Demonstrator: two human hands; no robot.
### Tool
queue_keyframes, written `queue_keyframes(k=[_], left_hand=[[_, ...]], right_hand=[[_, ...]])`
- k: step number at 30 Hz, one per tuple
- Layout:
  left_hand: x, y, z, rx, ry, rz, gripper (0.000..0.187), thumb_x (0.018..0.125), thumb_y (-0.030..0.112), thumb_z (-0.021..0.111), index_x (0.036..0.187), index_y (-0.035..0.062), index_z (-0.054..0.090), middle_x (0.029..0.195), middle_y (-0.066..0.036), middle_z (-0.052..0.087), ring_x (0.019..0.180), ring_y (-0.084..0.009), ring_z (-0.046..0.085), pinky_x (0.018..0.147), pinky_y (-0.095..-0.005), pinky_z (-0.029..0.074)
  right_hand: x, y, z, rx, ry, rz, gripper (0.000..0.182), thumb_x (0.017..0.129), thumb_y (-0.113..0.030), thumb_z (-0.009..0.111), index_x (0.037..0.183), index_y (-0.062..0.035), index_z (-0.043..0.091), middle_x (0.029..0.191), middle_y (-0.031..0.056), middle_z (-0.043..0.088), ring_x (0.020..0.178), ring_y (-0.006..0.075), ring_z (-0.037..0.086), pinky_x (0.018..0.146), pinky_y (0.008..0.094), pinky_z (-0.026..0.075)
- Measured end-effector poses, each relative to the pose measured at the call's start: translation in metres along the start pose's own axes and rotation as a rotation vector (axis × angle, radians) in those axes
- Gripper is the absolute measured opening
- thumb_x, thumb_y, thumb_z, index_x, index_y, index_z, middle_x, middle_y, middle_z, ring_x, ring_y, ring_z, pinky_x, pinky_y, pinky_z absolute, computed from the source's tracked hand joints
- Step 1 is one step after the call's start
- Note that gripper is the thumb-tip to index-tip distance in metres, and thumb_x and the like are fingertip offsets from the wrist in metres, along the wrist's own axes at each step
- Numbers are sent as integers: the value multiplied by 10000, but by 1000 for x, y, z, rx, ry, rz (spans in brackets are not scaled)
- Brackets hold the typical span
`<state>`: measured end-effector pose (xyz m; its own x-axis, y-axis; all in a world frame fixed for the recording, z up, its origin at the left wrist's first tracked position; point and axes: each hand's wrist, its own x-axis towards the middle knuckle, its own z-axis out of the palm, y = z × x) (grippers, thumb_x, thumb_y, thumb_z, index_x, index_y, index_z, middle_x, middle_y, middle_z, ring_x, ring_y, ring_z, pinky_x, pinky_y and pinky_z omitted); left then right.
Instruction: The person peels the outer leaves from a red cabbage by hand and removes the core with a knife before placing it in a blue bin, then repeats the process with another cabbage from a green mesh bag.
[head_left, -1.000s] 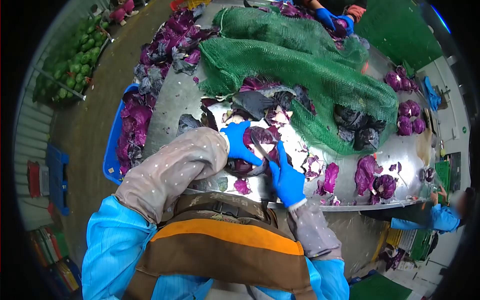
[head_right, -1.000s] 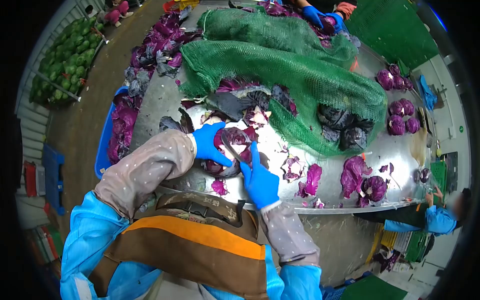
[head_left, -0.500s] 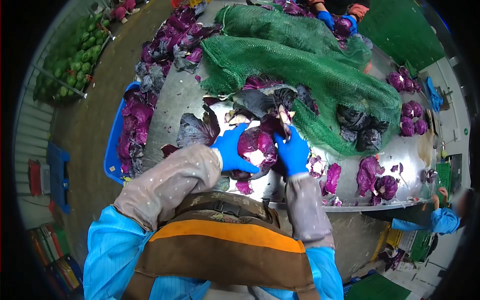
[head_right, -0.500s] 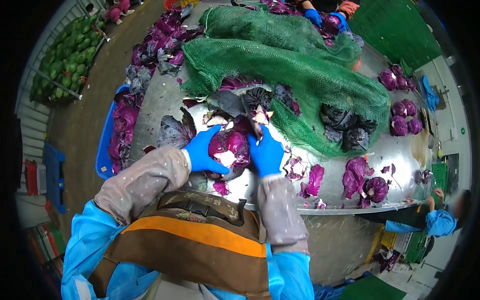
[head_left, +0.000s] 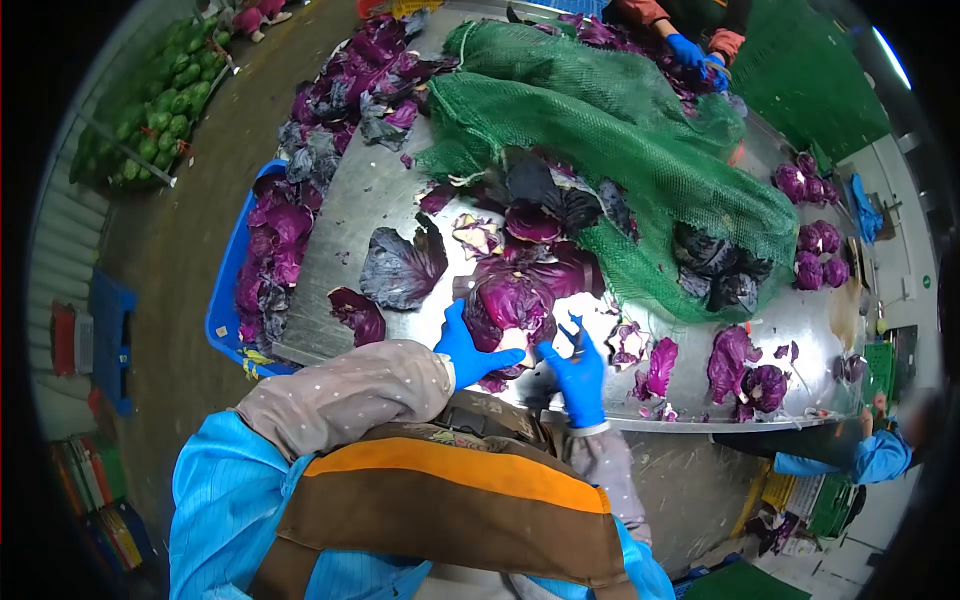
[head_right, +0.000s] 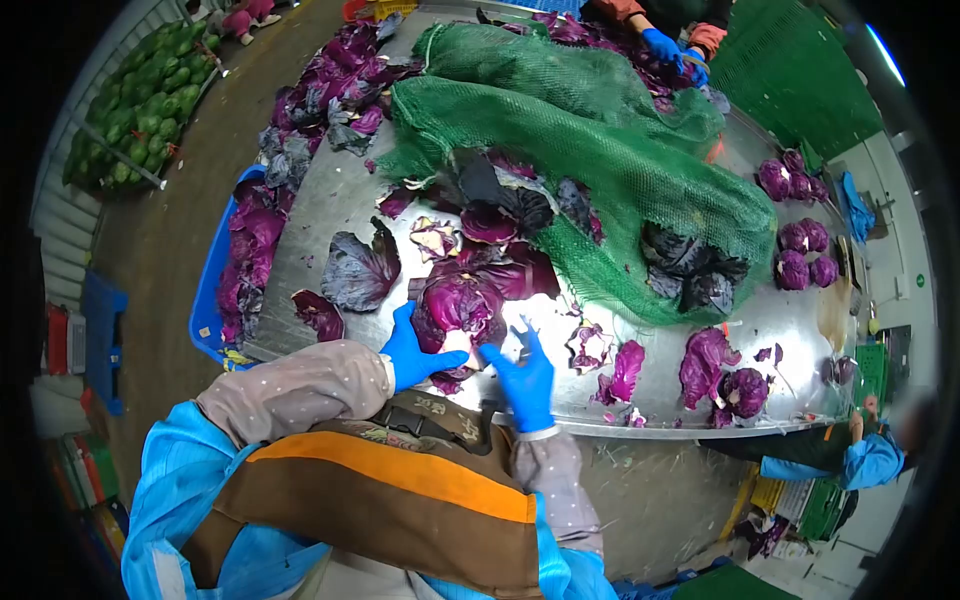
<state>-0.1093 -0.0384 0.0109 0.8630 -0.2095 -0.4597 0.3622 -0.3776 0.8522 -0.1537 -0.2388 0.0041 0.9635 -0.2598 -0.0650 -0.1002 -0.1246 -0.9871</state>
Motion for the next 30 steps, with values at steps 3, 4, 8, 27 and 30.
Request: queue_keyframes(k=[3, 4, 8, 27, 30], left_hand=[[-2, 33, -23, 265, -223, -46, 1300, 555, 444, 905, 1428, -63, 86, 1449, -271, 299, 1322, -355, 374, 1100, -448, 333], [-1, 63, -49, 386, -345, 2, 1295, 537, 430, 913, 1441, -42, 116, 1465, -271, 287, 1330, -372, 364, 1106, -454, 322], [37, 120, -57, 1031, -296, 968, 1293, 422, 366, 915, 1501, 188, 225, 1484, -258, 291, 1357, -422, 309, 1132, -477, 255], [42, 58, -38, 540, -228, 426, 1316, 481, 435, 927, 1475, 19, 171, 1449, -227, 304, 1335, -369, 342, 1125, -436, 288], [36, 53, -29, 506, -155, 378, 1330, 481, 426, 931, 1474, 6, 153, 1443, -241, 301, 1336, -370, 337, 1125, -439, 288]], right_hand=[[-2, 0, 0, 217, -90, 113, 784, 731, -153, 825, 1396, -8, 437, 1176, 91, 627, 995, 142, 605, 825, 261, 504], [2, -6, -2, 313, -124, 178, 792, 725, -162, 830, 1397, -10, 440, 1187, 88, 626, 985, 137, 610, 815, 256, 506], [22, -33, -12, -106, -233, 126, 760, 718, -190, 829, 1383, -65, 485, 1125, 109, 644, 894, 125, 610, 740, 282, 510], [-26, -23, 1, -749, -119, 53, 581, 985, -421, 431, 1489, -175, 281, 685, 167, 646, 576, 365, 627, 504, 450, 464], [-3, -2, 17, -523, 62, 73, 495, 988, -430, 428, 1384, -134, 452, 779, 236, 659, 708, 416, 647, 612, 474, 497]])
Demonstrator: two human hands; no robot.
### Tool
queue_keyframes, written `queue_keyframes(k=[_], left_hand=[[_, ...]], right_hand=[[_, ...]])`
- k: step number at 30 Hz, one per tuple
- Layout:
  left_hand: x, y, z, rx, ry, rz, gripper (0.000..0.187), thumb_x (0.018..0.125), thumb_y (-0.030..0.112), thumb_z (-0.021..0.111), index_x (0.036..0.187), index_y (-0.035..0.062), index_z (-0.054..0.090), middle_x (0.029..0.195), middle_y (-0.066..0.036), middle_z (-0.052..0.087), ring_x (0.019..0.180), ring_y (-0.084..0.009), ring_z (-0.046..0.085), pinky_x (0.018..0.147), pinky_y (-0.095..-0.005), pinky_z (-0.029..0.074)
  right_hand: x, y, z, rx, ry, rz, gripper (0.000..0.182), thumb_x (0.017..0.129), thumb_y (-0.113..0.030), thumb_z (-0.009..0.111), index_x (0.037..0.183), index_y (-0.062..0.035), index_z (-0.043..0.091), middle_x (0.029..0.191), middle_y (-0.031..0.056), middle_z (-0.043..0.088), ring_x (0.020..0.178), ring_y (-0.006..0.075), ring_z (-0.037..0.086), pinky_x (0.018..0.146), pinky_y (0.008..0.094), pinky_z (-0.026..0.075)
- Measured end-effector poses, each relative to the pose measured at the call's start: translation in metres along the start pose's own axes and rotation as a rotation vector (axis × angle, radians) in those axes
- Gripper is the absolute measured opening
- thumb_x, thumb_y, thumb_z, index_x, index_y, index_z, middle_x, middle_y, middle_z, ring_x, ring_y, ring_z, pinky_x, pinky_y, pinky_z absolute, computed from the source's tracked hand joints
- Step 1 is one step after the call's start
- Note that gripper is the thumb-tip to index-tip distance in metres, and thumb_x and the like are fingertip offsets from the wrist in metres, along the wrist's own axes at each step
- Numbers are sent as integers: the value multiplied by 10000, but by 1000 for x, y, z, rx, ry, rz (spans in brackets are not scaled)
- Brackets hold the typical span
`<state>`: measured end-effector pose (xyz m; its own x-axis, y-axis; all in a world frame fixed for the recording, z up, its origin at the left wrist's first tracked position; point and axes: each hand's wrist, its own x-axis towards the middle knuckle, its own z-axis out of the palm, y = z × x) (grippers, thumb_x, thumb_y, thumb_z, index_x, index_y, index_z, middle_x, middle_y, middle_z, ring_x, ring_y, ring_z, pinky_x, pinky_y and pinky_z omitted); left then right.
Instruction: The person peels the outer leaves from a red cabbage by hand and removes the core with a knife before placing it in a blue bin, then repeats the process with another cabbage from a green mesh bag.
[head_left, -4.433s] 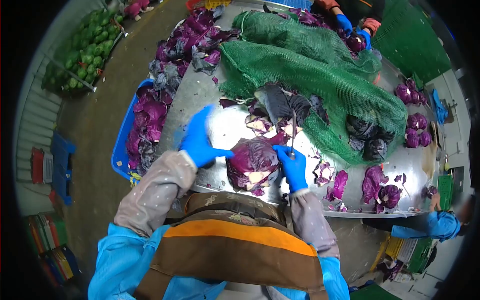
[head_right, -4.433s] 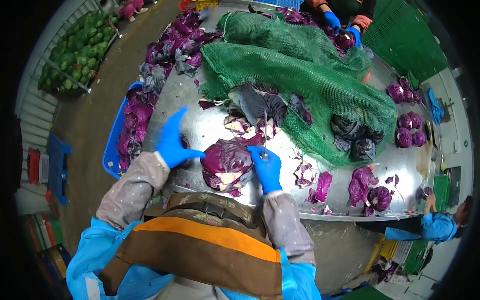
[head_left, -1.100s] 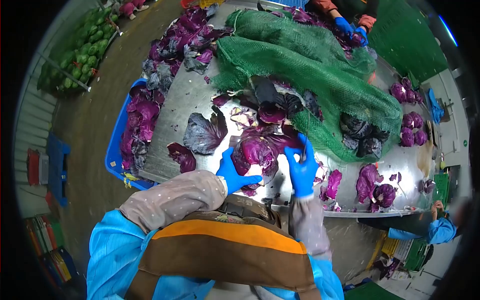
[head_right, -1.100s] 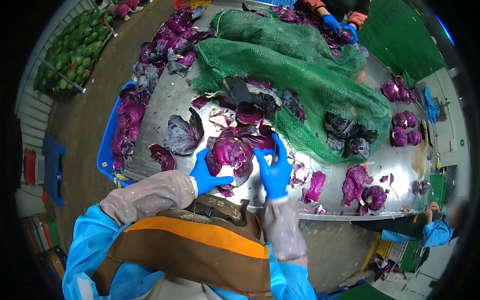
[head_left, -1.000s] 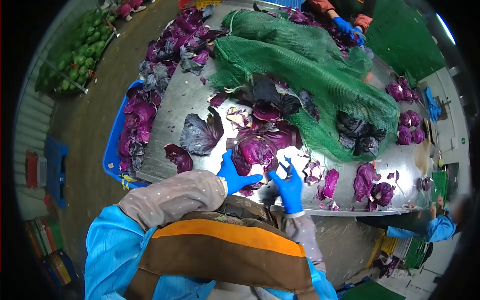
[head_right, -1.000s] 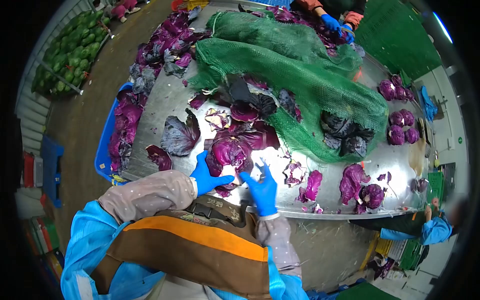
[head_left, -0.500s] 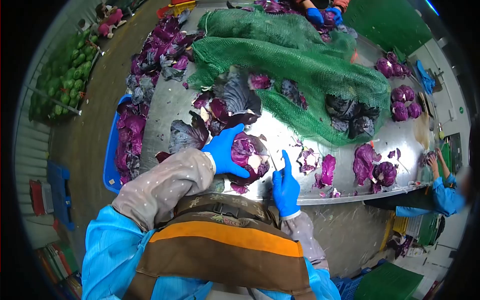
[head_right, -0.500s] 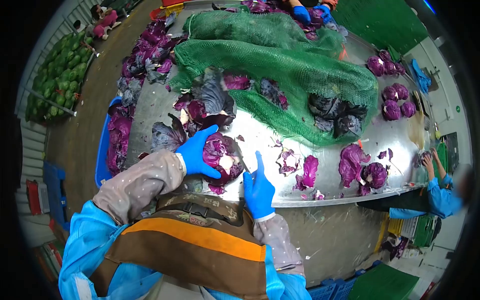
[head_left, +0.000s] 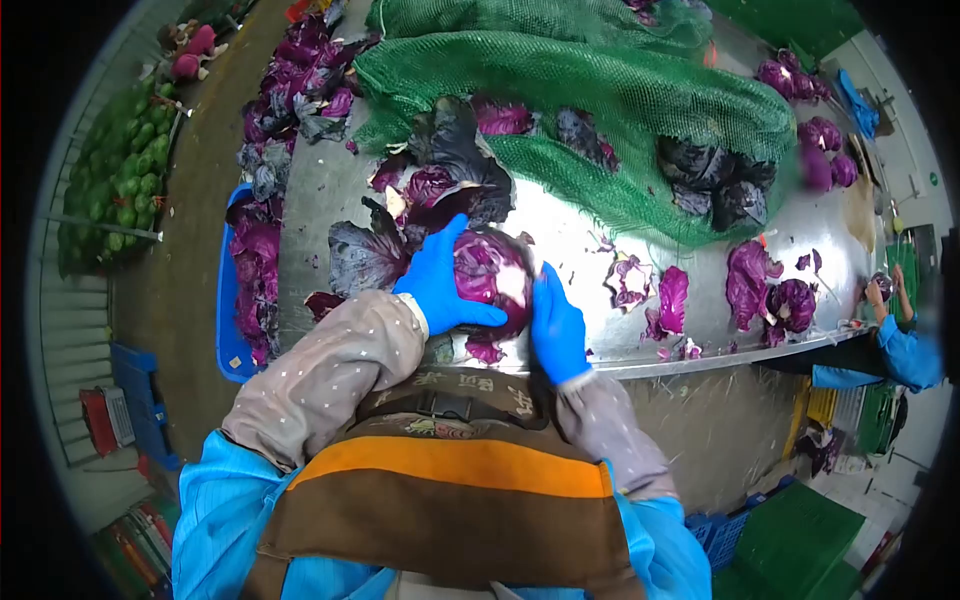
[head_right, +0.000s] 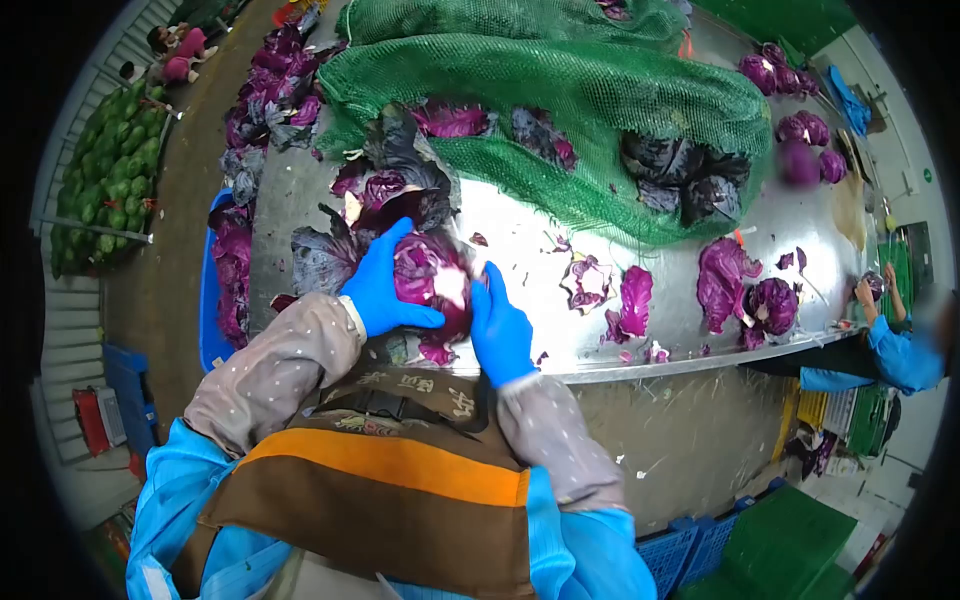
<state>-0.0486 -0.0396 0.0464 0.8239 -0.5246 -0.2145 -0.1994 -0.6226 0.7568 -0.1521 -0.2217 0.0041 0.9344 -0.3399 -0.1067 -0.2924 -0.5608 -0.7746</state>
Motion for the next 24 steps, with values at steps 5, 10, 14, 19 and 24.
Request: queue_keyframes(k=[5, 10, 14, 19, 24], left_hand=[[1, -1, 2, -17, 23, -34, 1344, 477, 453, 928, 1470, -7, 149, 1416, -279, 320, 1323, -395, 350, 1118, -447, 296], [-5, 22, -5, 137, -9, -70, 1358, 469, 470, 924, 1464, -32, 148, 1406, -280, 341, 1308, -397, 373, 1106, -451, 315], [3, 23, 5, 25, 13, 33, 1352, 422, 331, 961, 1459, -35, 175, 1381, -210, 392, 1258, -329, 436, 1088, -444, 356], [0, 5, 16, 92, 124, 100, 1317, 460, 405, 932, 1478, 37, 182, 1383, -235, 371, 1266, -392, 405, 1070, -461, 352], [7, 3, 16, 47, 104, 184, 1324, 447, 417, 935, 1475, 33, 193, 1387, -224, 367, 1275, -382, 395, 1068, -459, 348]], right_hand=[[17, 3, -5, 99, 68, -46, 478, 977, -462, 445, 1282, -113, 560, 804, 257, 658, 755, 412, 654, 659, 475, 501], [33, -33, -46, -175, -46, -142, 532, 833, -386, 637, 1294, -130, 563, 756, 170, 664, 701, 343, 664, 616, 438, 511], [64, -10, -40, -149, -137, -272, 308, 797, -294, 632, 1027, -94, 673, 786, 202, 659, 736, 384, 654, 658, 471, 523], [94, -11, -29, -355, -155, -96, 164, 744, -195, 615, 837, -88, 697, 795, 203, 671, 760, 376, 669, 669, 471, 533], [112, 36, -2, -346, -66, -32, 191, 749, -251, 655, 857, -97, 686, 837, 191, 673, 812, 370, 661, 710, 467, 521]])
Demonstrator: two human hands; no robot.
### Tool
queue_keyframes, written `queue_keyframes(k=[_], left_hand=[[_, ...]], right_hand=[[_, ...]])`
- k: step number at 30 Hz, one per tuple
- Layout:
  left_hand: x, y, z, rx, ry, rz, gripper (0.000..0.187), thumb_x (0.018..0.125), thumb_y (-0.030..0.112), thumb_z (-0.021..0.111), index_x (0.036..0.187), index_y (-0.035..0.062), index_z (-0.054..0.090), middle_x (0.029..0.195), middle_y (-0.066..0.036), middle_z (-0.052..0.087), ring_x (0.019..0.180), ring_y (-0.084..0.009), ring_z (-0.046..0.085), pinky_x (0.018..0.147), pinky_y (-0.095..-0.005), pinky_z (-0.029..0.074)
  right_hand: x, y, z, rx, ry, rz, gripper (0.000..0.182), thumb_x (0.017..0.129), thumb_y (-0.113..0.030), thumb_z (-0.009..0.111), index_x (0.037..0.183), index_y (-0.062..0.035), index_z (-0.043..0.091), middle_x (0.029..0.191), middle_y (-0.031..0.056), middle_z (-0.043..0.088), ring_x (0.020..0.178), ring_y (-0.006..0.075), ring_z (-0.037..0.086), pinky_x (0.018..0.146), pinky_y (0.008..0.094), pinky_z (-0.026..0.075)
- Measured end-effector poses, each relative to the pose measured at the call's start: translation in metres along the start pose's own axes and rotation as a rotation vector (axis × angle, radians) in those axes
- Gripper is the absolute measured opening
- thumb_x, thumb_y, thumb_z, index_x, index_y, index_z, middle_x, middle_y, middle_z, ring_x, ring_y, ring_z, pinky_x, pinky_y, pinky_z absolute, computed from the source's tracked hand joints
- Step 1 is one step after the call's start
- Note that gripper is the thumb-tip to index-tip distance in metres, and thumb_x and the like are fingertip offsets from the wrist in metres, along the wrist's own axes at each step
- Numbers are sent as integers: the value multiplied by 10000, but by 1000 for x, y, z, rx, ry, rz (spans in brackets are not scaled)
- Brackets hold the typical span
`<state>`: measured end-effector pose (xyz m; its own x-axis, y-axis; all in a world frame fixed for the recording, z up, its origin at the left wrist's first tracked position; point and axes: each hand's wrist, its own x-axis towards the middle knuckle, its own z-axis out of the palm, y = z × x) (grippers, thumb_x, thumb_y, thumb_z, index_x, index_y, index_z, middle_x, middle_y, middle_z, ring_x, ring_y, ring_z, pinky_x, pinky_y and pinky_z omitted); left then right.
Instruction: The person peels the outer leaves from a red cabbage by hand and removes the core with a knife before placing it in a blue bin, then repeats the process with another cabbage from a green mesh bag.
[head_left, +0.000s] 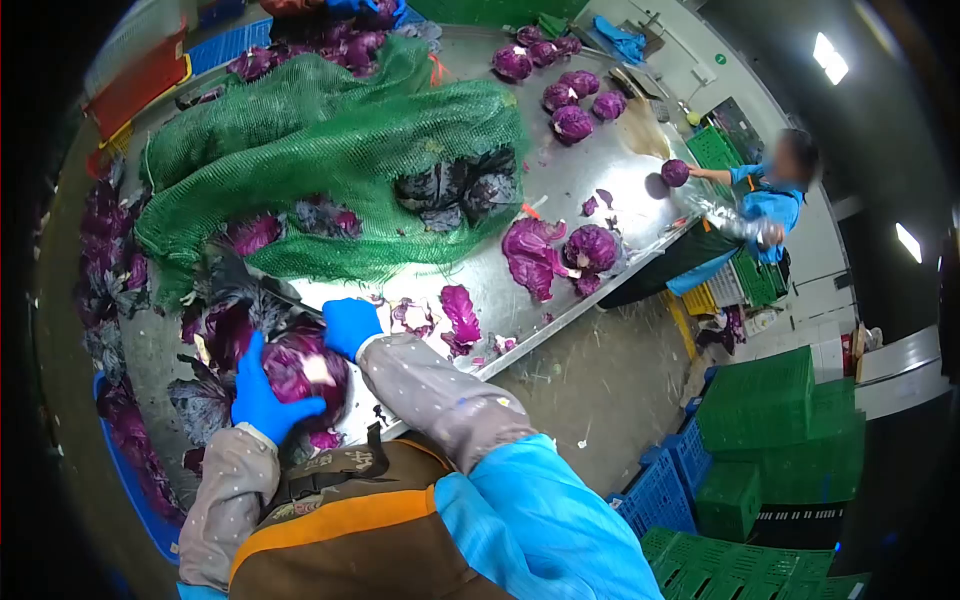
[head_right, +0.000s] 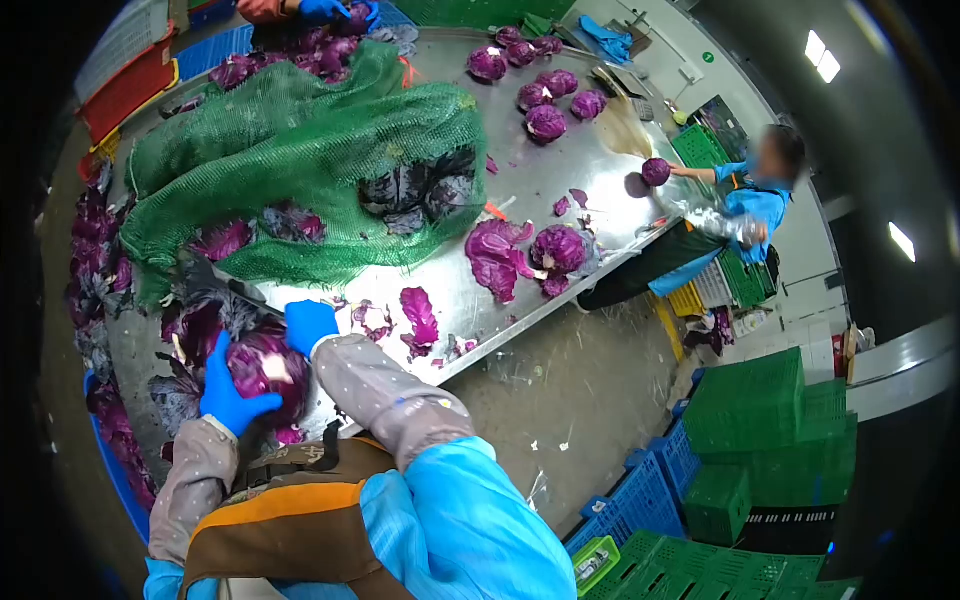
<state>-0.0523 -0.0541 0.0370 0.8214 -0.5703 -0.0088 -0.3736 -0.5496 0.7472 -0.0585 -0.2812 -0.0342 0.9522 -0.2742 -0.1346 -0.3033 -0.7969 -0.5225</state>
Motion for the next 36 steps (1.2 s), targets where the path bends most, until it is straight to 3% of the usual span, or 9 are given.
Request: queue_keyframes(k=[4, 9, 12, 14, 15, 19, 29, 33, 36], left_hand=[[-22, -26, -9, -132, -4, 207, 1366, 397, 394, 958, 1463, -3, 201, 1372, -195, 390, 1249, -335, 426, 1064, -443, 355], [-43, -71, -43, -803, -149, -102, 1085, 660, 119, 862, 1498, 40, 178, 1477, -169, 339, 1308, -297, 423, 1106, -416, 346], [-36, -50, 14, -361, 282, 33, 1098, 565, 275, 914, 1423, -22, 297, 1333, -182, 460, 1228, -296, 475, 1067, -424, 382], [-17, 3, 0, -133, 212, -103, 1172, 483, 388, 928, 1403, -28, 334, 1344, -216, 436, 1221, -324, 467, 1060, -422, 375], [-4, 11, -14, -239, 28, -134, 1185, 478, 415, 926, 1400, -36, 334, 1350, -228, 432, 1236, -333, 459, 1064, -426, 367], [3, -11, -14, -23, -30, -132, 1219, 484, 473, 910, 1423, -16, 307, 1374, -263, 409, 1278, -380, 421, 1082, -443, 340], [15, -17, -20, -57, -134, -189, 1244, 503, 501, 900, 1443, -9, 264, 1398, -258, 372, 1305, -379, 387, 1099, -445, 322], [21, -21, -20, -70, -136, -234, 1251, 497, 536, 887, 1443, 6, 264, 1374, -277, 393, 1284, -394, 410, 1080, -450, 350], [23, -20, -25, -26, -195, -179, 1293, 472, 598, 869, 1444, 2, 259, 1361, -302, 400, 1275, -420, 418, 1062, -456, 375]], right_hand=[[-14, -7, -6, 59, 42, 53, 245, 771, -289, 669, 906, -87, 640, 862, 201, 665, 831, 386, 650, 726, 483, 504], [-65, 9, 12, 138, -12, 124, 312, 806, -351, 646, 937, -68, 634, 858, 207, 661, 852, 390, 644, 751, 477, 504], [-68, 13, -12, 171, -126, 175, 485, 722, -430, 723, 1059, -85, 674, 1008, 172, 687, 947, 335, 658, 825, 427, 518], [-56, 25, 1, 362, -31, 176, 516, 729, -384, 741, 1117, -62, 632, 977, 162, 698, 934, 308, 671, 814, 415, 522], [-59, 19, 4, 367, 270, 73, 566, 758, -386, 733, 1220, -97, 580, 932, 152, 698, 824, 272, 678, 723, 386, 524], [-110, -13, -56, 240, 129, -145, 520, 878, -425, 623, 1314, -160, 525, 689, 88, 645, 512, 225, 578, 530, 338, 459], [-130, 4, -50, 95, -159, -182, 336, 947, -439, 506, 1120, -163, 589, 663, 87, 659, 630, 301, 665, 551, 392, 486], [-132, 7, -7, 620, 48, -154, 351, 963, -426, 493, 955, -104, 633, 669, 122, 641, 639, 325, 658, 571, 399, 482], [-134, 10, -27, 481, -59, -150, 371, 969, -425, 480, 925, -94, 642, 683, 140, 638, 658, 347, 655, 588, 408, 491]])
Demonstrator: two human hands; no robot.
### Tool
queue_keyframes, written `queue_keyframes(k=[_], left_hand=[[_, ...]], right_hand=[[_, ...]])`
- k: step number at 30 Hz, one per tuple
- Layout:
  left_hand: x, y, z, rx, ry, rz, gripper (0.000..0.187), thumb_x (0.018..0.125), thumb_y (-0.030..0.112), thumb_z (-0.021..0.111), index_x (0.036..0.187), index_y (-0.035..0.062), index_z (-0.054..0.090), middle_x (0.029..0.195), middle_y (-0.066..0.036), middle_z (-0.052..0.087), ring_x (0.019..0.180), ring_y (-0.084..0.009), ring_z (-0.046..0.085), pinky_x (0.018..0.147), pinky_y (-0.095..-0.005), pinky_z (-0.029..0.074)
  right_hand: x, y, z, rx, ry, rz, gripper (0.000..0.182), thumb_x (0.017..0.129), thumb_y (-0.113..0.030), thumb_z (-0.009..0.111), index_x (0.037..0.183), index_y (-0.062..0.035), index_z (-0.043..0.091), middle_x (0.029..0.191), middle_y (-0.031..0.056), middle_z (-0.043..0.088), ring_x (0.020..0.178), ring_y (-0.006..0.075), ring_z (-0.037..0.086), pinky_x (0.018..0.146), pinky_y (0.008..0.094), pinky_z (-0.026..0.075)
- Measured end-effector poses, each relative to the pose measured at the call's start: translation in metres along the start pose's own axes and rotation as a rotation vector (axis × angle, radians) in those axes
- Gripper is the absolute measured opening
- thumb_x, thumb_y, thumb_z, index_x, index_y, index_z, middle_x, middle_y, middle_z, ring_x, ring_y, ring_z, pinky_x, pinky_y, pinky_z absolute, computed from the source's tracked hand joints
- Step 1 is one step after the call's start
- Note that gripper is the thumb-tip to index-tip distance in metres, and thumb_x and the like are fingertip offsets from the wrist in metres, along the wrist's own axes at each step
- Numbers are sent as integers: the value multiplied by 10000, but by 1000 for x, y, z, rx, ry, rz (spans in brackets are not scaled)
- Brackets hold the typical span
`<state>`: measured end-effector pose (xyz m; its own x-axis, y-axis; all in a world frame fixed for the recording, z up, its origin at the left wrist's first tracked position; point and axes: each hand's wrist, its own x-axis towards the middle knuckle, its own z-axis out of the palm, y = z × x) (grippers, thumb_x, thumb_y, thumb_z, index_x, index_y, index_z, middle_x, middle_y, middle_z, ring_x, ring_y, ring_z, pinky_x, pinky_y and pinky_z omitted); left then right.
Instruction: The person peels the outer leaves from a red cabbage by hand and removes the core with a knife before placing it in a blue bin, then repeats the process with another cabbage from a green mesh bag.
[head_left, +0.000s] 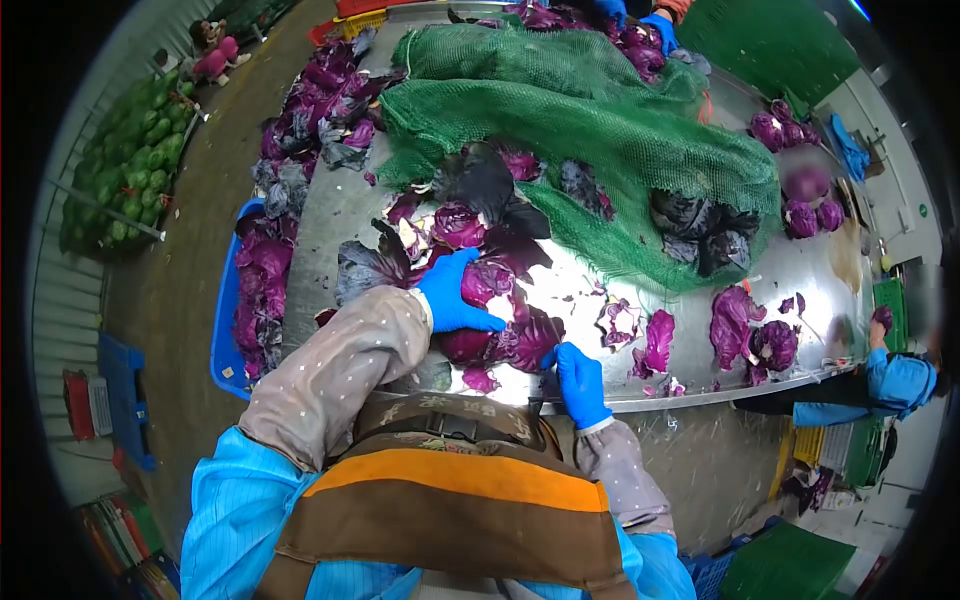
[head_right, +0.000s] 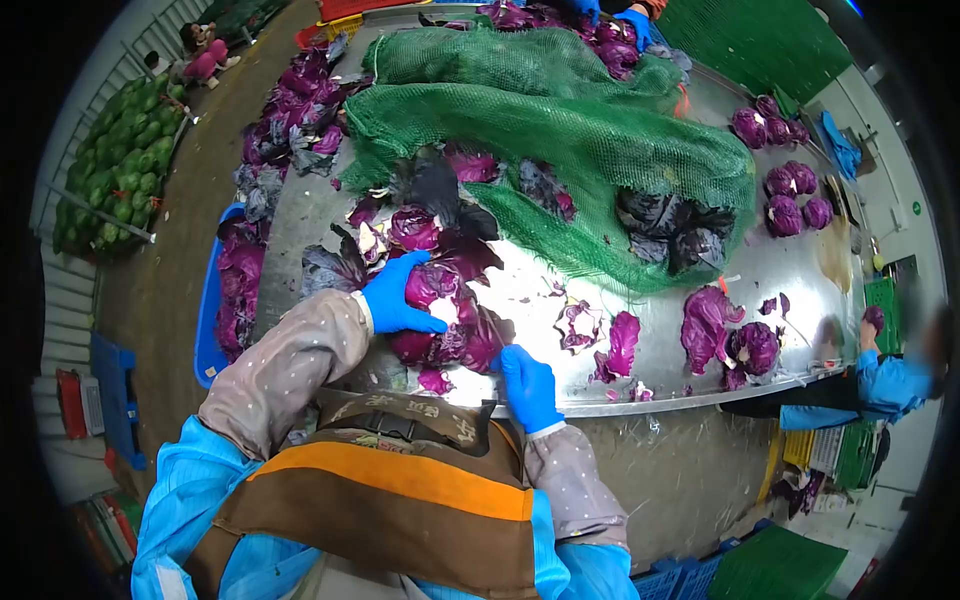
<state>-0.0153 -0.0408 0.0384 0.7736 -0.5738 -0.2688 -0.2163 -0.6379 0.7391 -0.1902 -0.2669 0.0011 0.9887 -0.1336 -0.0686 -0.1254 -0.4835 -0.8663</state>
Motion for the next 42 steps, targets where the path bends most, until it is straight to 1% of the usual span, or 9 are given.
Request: queue_keyframes(k=[6, 11, 15, 19, 21, 23, 26, 31, 42], left_hand=[[3, -2, 2, -37, 43, 8, 1187, 518, 500, 895, 1431, 25, 303, 1360, -269, 414, 1273, -388, 418, 1082, -450, 340], [7, 9, 1, 0, 36, -81, 1213, 522, 516, 886, 1443, 12, 277, 1359, -290, 410, 1267, -401, 422, 1070, -453, 355], [1, -3, 4, -15, 37, 54, 1219, 523, 473, 902, 1455, 14, 264, 1355, -277, 414, 1264, -395, 424, 1075, -453, 346], [-4, 5, -3, -53, -4, 45, 1240, 530, 433, 913, 1469, 5, 226, 1404, -253, 378, 1315, -369, 376, 1107, -443, 303], [1, -6, 1, -10, 2, 159, 1211, 548, 391, 915, 1467, 4, 228, 1415, -246, 372, 1330, -351, 366, 1113, -440, 298], [6, -11, 4, -285, -66, 211, 1226, 521, 450, 907, 1449, -14, 254, 1366, -246, 423, 1269, -357, 441, 1081, -452, 343], [7, -16, -1, -357, -156, 251, 1201, 575, 282, 905, 1480, -20, 174, 1400, -193, 402, 1254, -275, 459, 1071, -408, 369], [10, -14, -3, -327, -196, 259, 1174, 594, 218, 877, 1492, -3, 154, 1432, -169, 372, 1281, -244, 427, 1089, -380, 344], [23, -18, -4, -268, -200, 249, 1157, 615, 255, 875, 1500, 14, 170, 1462, -147, 346, 1322, -235, 377, 1110, -367, 298]], right_hand=[[7, -14, -8, -296, -63, 10, 380, 967, -438, 477, 930, -103, 651, 714, 199, 619, 673, 395, 623, 577, 443, 470], [10, 12, 13, 236, 59, 213, 455, 964, -419, 517, 802, -7, 623, 627, 82, 602, 597, 198, 588, 561, 340, 448], [19, 30, -16, 1110, 323, 570, 535, 990, -541, 363, 652, -142, 473, 486, -18, 374, 340, 114, 314, 314, 271, 270], [20, -6, -13, 511, 169, 230, 328, 889, -386, 637, 912, -66, 568, 794, 55, 583, 711, 171, 568, 636, 304, 463], [36, -35, -8, 185, 193, -124, 554, 758, -330, 802, 1178, -53, 571, 1110, 106, 644, 1046, 235, 616, 905, 351, 482], [66, -43, -4, 371, 12, -102, 849, 662, -309, 843, 1387, -121, 441, 1335, 142, 543, 1194, 300, 556, 977, 407, 459], [104, -25, -7, 152, -257, -33, 734, 668, -436, 814, 1290, -125, 577, 1159, 155, 653, 1074, 267, 626, 937, 361, 476], [107, -9, 13, 98, -19, -205, 511, 742, -562, 698, 1001, -122, 694, 860, 168, 676, 808, 344, 658, 729, 424, 519], [122, -7, -2, -140, -74, -174, 386, 731, -453, 688, 967, -148, 681, 806, 148, 676, 754, 344, 658, 677, 424, 519]])
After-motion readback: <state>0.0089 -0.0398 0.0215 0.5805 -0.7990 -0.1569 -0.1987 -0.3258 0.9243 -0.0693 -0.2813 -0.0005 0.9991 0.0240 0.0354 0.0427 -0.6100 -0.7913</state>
